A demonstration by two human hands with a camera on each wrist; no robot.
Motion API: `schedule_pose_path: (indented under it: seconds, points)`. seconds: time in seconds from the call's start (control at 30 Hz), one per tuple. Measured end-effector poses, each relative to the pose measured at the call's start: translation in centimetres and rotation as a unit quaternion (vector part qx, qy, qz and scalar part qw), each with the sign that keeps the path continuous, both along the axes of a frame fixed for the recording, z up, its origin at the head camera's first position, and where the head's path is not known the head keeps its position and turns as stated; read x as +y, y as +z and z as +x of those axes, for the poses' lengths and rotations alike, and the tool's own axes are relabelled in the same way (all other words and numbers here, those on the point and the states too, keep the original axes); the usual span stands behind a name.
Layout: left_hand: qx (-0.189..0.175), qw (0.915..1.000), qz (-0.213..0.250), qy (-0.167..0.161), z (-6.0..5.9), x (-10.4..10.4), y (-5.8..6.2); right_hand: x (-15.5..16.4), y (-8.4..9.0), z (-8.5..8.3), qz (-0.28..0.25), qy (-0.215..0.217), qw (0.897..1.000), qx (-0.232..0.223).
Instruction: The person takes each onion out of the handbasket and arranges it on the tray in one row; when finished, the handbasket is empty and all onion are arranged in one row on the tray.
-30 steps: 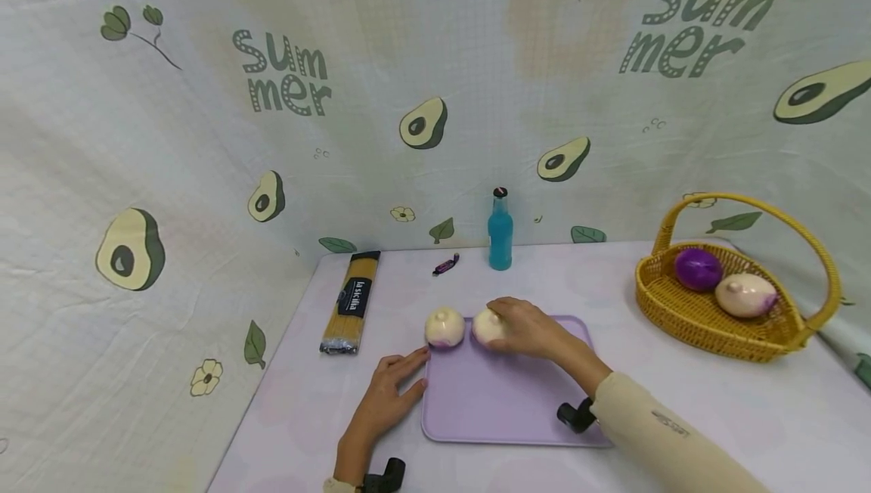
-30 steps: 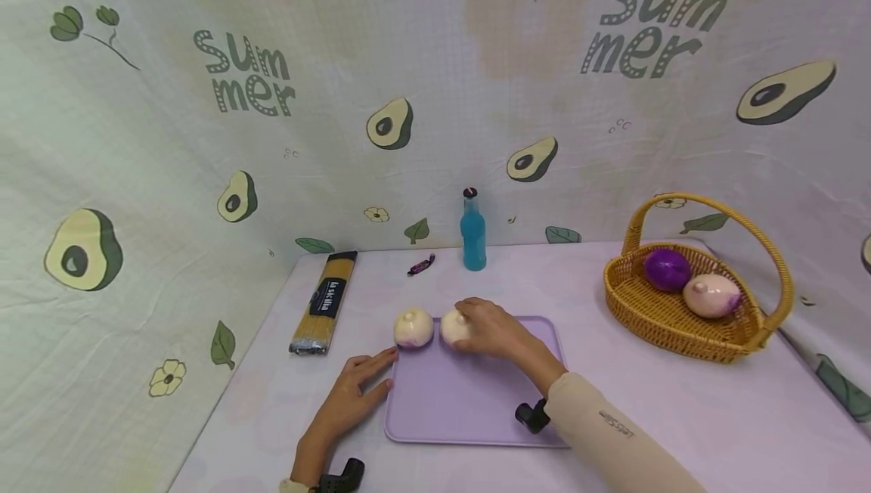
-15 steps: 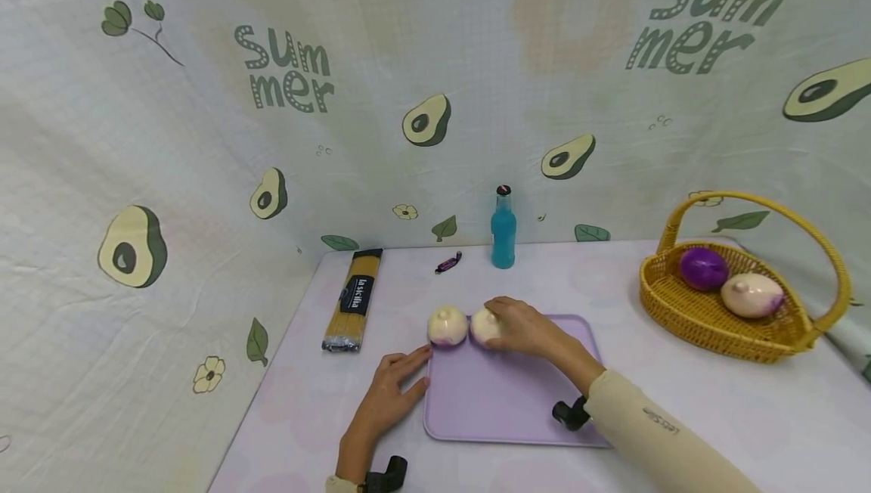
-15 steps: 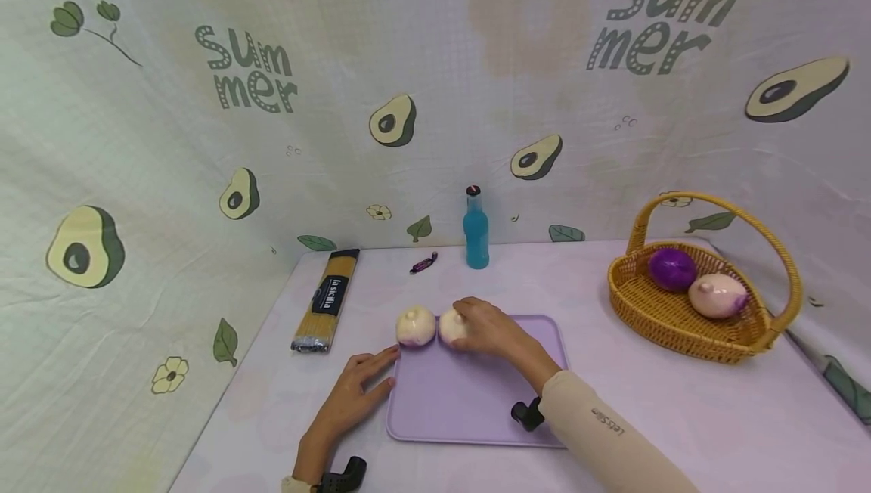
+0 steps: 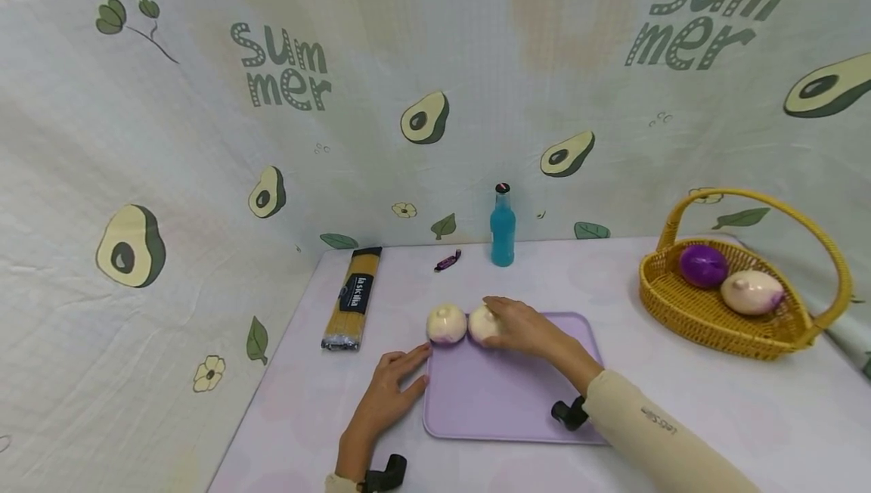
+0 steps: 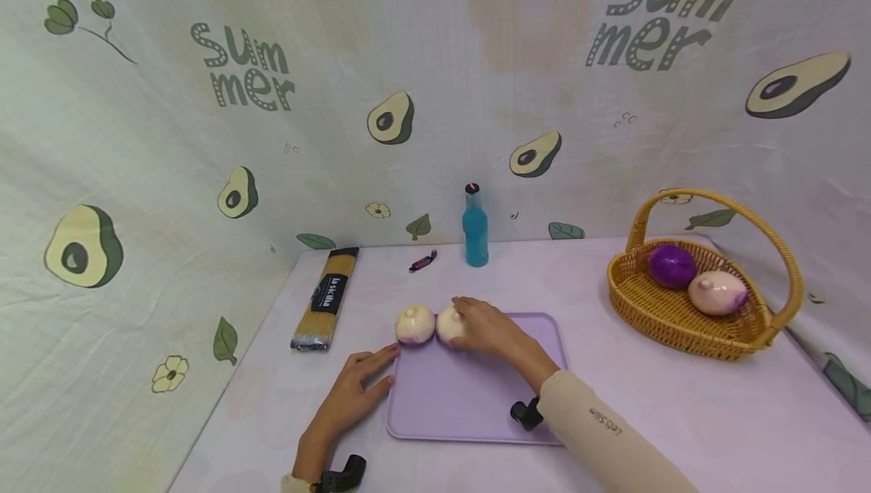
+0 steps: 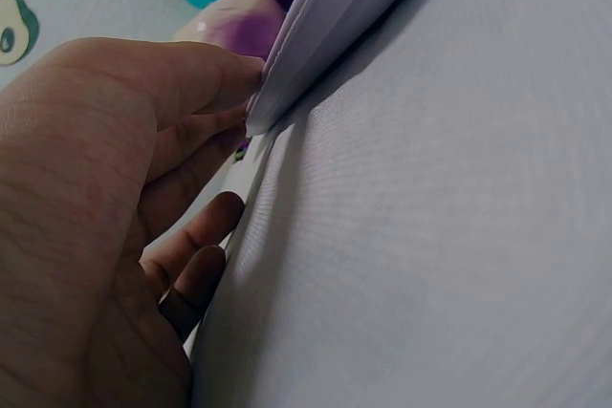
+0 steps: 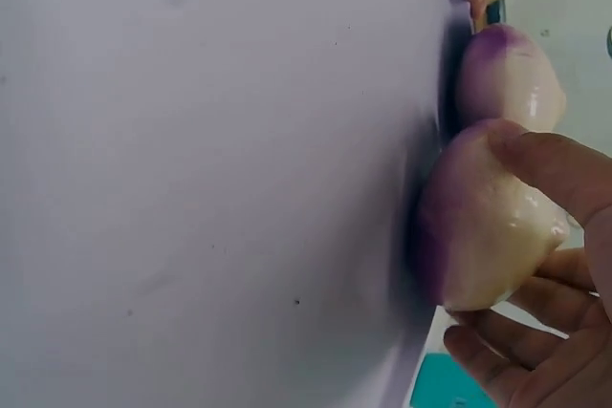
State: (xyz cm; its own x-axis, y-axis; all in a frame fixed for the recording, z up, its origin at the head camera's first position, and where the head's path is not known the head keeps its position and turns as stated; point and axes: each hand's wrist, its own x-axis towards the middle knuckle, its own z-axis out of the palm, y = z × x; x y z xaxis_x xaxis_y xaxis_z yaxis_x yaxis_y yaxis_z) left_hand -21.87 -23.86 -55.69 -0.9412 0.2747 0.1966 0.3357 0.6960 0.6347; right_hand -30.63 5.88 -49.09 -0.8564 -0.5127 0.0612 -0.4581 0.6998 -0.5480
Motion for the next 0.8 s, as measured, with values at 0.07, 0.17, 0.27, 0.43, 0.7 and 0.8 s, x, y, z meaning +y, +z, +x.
schedule_pose_path:
  seconds: [0.07,0.17,0.27,0.43,0.7,0.8]
  points:
    - [0.006,1.0000,0.000,-0.001,0.0,0.1,0.0,0.4,0.0,0.2,-0.010,-0.002,1.000,-0.006]
    - [0.015,0.9999,-0.001,0.001,0.0,0.2,0.0,1.0,0.3,0.5,-0.024,-0.007,1.000,-0.009]
    - [0.012,0.9999,0.003,0.002,0.1,0.2,0.1,1.8,0.9,0.8,-0.026,-0.011,1.000,0.001]
    - [-0.009,0.9999,0.008,0.006,0.2,0.1,0.2,3.6,1.9,1.2,-0.025,-0.019,0.999,0.036]
    - [-0.013,0.9999,0.006,0.007,0.2,0.1,0.2,7.5,3.2,1.8,-0.013,-0.050,0.996,0.074]
    - [-0.010,0.9999,0.007,0.004,0.1,0.2,0.2,9.2,3.7,2.0,0.001,-0.067,0.994,0.083]
